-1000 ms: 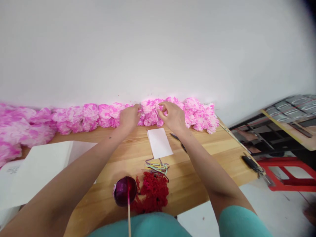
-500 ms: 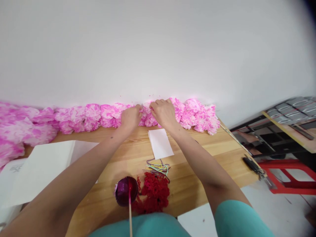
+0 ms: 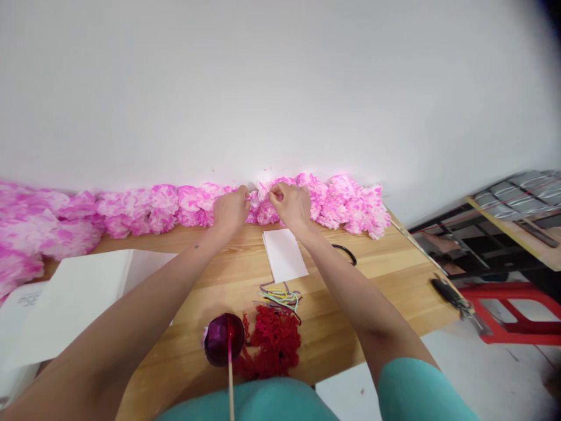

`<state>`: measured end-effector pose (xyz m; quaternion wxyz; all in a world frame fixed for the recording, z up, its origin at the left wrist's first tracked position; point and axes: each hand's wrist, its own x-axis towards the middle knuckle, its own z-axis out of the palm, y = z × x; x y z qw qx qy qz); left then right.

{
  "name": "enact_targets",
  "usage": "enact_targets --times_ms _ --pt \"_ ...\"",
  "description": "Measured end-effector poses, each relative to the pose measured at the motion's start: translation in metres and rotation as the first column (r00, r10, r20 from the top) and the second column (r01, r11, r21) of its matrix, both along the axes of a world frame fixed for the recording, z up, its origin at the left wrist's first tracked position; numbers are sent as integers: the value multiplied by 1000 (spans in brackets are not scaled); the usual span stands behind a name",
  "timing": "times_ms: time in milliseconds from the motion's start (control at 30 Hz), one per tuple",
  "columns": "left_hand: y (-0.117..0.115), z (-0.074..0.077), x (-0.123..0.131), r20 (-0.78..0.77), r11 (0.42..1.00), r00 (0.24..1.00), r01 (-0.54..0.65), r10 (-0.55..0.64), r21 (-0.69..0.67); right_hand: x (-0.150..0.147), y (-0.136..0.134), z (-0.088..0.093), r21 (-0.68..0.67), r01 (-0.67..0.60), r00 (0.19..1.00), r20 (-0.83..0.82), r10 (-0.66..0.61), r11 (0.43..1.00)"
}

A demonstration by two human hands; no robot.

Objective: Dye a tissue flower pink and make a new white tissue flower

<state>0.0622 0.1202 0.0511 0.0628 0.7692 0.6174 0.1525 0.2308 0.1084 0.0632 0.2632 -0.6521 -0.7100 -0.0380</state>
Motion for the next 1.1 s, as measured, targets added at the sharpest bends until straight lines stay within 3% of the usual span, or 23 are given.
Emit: enact_targets --times_ms 167,300,533,767,967,1100 --pt "-1 -2 -1 14 1000 1000 5 -5 4 -2 -2 -1 14 -34 997 69 33 999" --pt "-2 -2 -3 22 1000 1000 15 -15 3 5 -11 4 100 -104 994 23 103 990" --pt "-12 3 -7 75 1000 997 21 -21 -2 37 -66 17 284 -80 985 -123 120 955" --pt "-32 16 -14 185 1000 983 -18 15 18 58 -118 14 195 1 976 -212 41 981" --pt "-48 27 -20 268 995 963 -16 -10 94 62 -134 4 145 3 959 -281 38 989" --pt "-60 35 -25 339 992 940 -8 -36 125 65 -139 -6 44 -33 972 -230 42 998"
